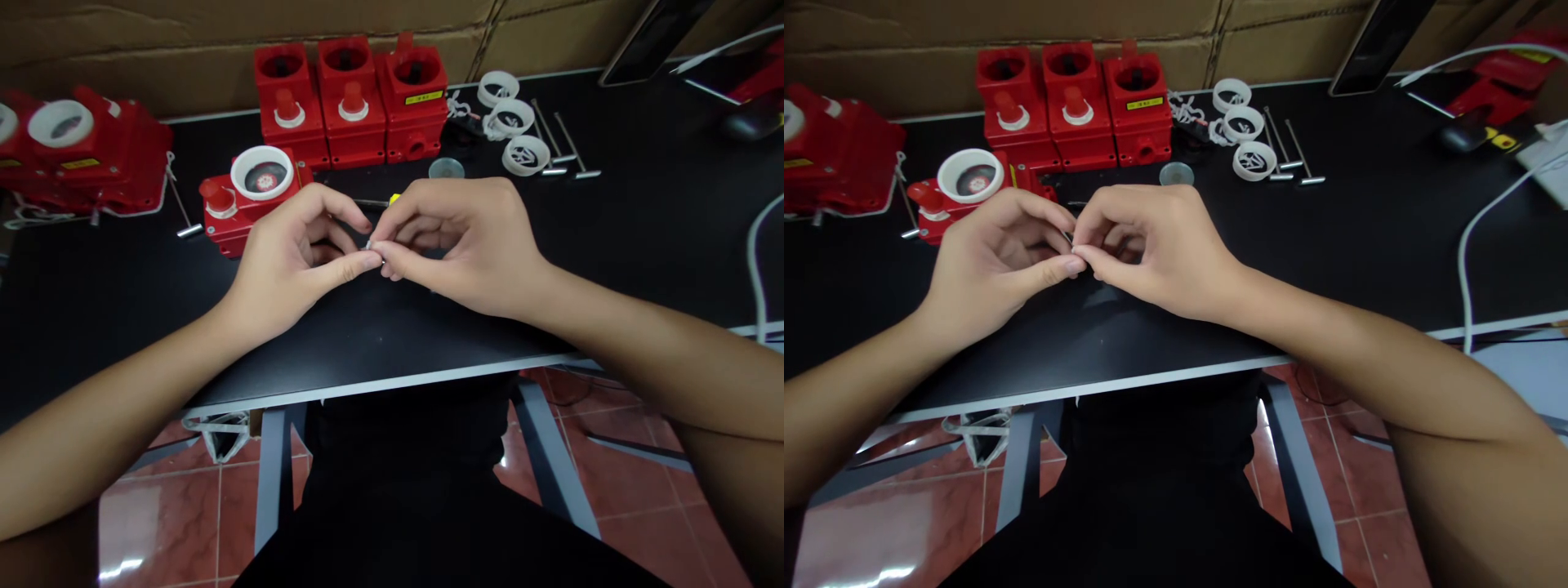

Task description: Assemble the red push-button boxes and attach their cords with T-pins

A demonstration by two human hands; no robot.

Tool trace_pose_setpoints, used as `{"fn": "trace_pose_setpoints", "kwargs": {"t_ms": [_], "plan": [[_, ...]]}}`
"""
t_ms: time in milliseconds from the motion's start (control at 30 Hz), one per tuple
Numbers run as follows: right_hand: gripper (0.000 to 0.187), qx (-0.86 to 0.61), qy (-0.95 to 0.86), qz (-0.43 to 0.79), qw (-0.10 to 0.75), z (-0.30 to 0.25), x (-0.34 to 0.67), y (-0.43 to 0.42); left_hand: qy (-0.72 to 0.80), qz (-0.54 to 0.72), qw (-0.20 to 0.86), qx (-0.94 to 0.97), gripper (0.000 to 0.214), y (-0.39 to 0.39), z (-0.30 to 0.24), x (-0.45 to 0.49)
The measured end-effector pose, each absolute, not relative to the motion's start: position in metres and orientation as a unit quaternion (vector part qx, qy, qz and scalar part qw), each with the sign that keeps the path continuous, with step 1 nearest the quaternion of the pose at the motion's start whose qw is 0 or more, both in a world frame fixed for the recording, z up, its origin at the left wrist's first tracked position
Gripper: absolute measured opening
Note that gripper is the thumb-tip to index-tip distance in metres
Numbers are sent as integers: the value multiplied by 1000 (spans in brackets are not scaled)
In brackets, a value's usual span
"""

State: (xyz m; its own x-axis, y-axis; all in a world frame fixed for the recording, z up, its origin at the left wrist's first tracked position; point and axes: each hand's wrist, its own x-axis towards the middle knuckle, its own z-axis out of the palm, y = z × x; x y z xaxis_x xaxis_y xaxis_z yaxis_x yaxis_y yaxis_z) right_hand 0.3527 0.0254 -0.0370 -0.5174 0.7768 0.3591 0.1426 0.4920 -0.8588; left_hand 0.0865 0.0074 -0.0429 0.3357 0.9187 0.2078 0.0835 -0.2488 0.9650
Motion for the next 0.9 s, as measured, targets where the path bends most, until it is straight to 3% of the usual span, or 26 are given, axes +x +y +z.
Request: {"fn": "trace_pose_setpoints", "kwargs": {"t_ms": [300, 600, 900], "plan": [[32, -259, -717, 495, 417, -35, 350, 31, 391, 387, 440, 710, 54, 10, -37, 83], [56, -257, -679, 535, 432, -36, 347, 35, 398, 376, 436, 714, 34, 8, -38, 79], [56, -229, -639, 593, 434, -36, 346, 38, 389, 377, 444, 714, 44, 9, -37, 80]]}}
